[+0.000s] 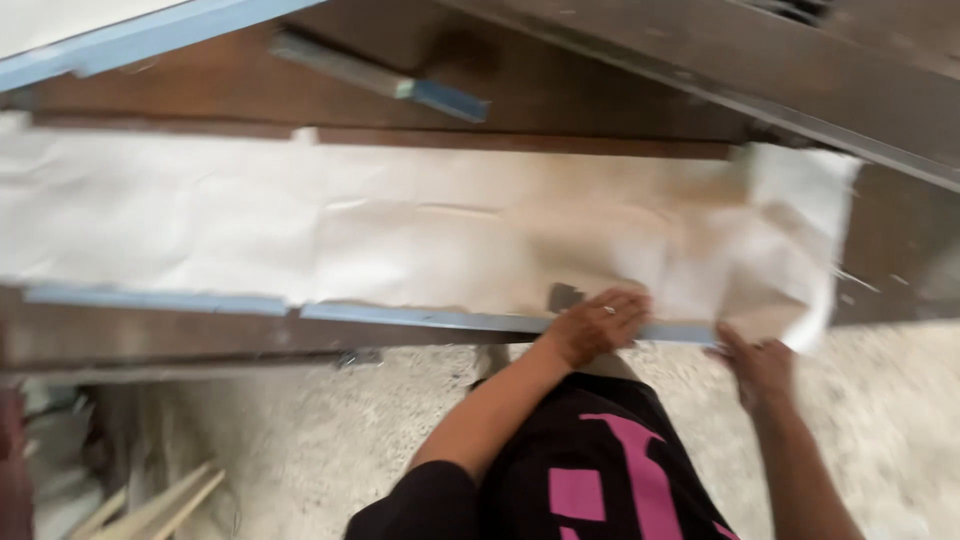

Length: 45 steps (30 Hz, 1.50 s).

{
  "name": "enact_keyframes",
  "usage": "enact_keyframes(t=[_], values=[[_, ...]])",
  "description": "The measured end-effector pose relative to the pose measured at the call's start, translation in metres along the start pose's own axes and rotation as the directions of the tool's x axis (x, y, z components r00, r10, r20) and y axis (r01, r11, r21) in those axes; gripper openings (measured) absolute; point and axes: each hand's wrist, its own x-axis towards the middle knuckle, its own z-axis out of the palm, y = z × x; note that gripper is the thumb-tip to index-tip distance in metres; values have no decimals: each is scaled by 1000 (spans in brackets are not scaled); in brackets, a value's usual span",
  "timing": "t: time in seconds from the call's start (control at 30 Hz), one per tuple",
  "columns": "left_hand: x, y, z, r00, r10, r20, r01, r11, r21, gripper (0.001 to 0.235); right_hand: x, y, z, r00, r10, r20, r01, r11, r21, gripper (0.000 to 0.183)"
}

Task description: Marking and cutting a long strip of white material on a workbench using metal guides and cutting tools.

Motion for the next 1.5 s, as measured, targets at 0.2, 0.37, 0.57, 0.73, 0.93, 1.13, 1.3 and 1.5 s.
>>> enact_keyframes(t=[0.2, 0.37, 0.57, 0.73, 0.93, 1.13, 1.3, 1.5], values=[[-36, 3, 16, 989, -119, 91, 118, 993, 13, 56, -9, -36, 0, 900, 431, -67, -340, 598, -726, 63], [-158, -39, -113, 827, -529, -191, 562, 790, 244, 52, -29, -49, 39, 968, 103, 230, 191, 298, -935, 47], [-373, -142, -283, 630, -764, -142, 588, 350, 729, 101, -121, -40, 252, 658, -344, 670, 731, 79, -677, 34], [-490, -240, -341, 811, -549, -203, 490, 446, 749, 95, -174, 42, 417, 206, -523, 827, 903, -222, -367, 53], [-505, -276, -363, 891, -451, -54, 392, 705, 590, 68, -232, 70, 499, 387, -391, 835, 863, -168, -478, 48], [-501, -290, -364, 913, -405, -46, 363, 756, 544, 63, -211, 108, 495, 380, -478, 792, 811, -239, -534, 35], [-498, -296, -370, 907, -419, -36, 381, 782, 494, 62, -196, 111, 503, 362, -456, 813, 840, -218, -497, 39], [-518, -301, -349, 887, -461, -13, 410, 775, 481, 57, -250, 92, 590, 222, -506, 834, 916, -184, -355, 45]])
